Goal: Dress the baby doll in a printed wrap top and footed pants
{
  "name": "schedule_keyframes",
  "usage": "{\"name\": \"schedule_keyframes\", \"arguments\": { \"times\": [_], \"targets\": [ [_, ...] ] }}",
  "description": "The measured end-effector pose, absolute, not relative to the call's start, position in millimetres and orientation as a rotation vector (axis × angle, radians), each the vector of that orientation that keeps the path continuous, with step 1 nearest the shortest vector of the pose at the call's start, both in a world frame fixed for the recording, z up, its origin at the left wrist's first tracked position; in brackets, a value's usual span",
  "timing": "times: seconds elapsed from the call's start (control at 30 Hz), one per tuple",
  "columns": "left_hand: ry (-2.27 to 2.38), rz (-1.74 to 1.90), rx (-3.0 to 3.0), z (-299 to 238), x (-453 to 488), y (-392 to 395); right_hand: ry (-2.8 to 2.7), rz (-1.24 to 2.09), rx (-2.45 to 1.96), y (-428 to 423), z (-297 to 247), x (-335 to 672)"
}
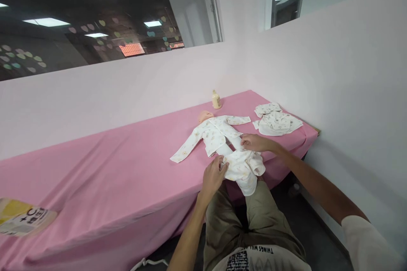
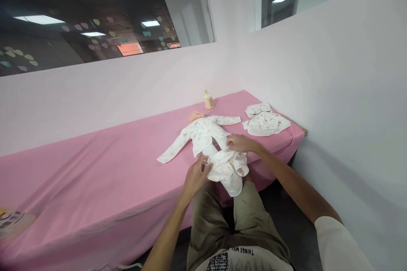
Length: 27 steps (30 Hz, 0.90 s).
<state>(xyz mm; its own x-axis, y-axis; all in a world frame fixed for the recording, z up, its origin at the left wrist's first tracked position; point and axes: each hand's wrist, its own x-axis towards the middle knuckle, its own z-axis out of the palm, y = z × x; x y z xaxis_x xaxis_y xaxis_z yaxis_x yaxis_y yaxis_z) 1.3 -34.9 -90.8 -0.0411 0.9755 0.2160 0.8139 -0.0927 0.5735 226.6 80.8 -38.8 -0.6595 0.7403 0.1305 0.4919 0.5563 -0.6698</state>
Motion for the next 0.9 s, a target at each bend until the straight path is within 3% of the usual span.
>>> {"name": "schedule_keyframes", "arguments": {
  "times": [0.13,0.27,0.47,0.67,0.9],
  "targets": [
    [1.839,0.643,2.208,-82.9,-4.3,-28.9,-2.509,1.089,-1.017,94.6,-37.8,238.0],
    [1.970,0.750,2.160,-81.5,-2.0,-23.7,-2.592,1.250,-0.998,104.8,-34.8,238.2],
    [2.108,1.090,1.906,-82.2,3.9,-0.8,-2.341,1.038,-1.007,128.2,-34.6,220.4],
    [2.080,0.974,1.875,-91.2,-4.1,1.2,-2.164,0.944,-1.039,143.1,-67.6,198.2],
    [1.656,0.986,1.635,-102.9,-25.1,-3.5,-2.153,1.394,-0.943,150.7,-88.1,225.8]
  ]
}}
